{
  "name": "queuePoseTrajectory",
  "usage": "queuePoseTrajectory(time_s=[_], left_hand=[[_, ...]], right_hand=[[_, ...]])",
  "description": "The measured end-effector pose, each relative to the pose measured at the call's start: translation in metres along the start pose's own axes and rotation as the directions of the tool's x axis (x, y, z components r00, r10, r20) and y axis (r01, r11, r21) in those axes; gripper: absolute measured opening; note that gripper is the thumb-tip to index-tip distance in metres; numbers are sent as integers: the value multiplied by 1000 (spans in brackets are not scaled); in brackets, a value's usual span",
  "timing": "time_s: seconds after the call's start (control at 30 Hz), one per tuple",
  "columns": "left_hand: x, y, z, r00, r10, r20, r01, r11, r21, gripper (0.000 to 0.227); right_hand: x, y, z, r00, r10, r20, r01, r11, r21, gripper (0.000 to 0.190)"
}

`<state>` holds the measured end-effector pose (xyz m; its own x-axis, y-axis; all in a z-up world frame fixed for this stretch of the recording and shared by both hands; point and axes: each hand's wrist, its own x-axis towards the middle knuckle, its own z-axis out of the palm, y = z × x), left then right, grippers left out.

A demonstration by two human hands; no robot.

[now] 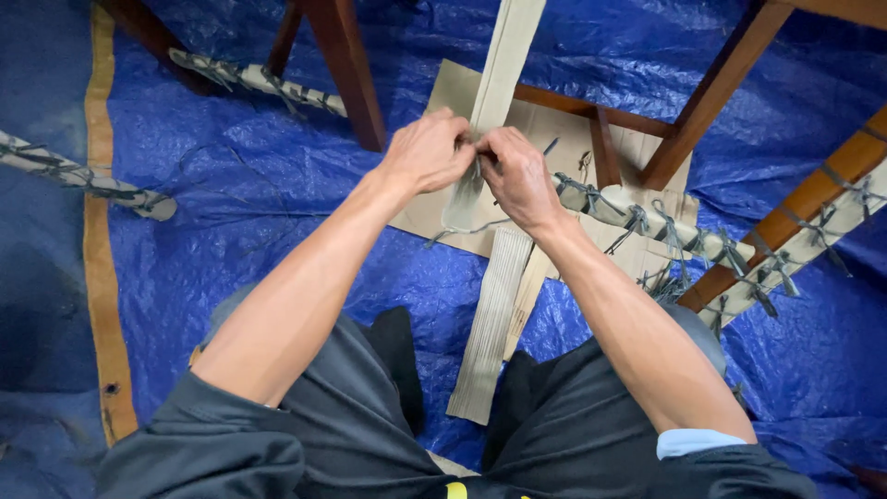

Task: Weaving and tying plastic straps around a wooden furniture frame.

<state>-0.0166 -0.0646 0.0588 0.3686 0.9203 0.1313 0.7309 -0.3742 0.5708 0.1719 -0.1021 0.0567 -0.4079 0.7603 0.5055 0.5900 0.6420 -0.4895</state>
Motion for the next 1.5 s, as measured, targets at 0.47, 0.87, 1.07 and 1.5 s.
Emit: queuePoseTrajectory(time_s=[0.47,0.87,1.07,1.5], left_hand=[[12,-18,95,755,-644,123,393,294,-871,31],[26,-42,140,572,-819,45,265,132,-955,21],[8,-42,131,745,-660,95,89,-43,-995,19],[-1,-40,107,892,-440,102,-27,-277,-960,22]], right_hand=[[-4,-9,8,986,-34,-162,40,998,37,13],[-25,-16,-2,990,18,-142,-26,998,-59,12],[-20,-18,1,983,71,-169,-73,997,-5,10],[-23,-14,-1,987,51,-151,-52,999,-7,11]])
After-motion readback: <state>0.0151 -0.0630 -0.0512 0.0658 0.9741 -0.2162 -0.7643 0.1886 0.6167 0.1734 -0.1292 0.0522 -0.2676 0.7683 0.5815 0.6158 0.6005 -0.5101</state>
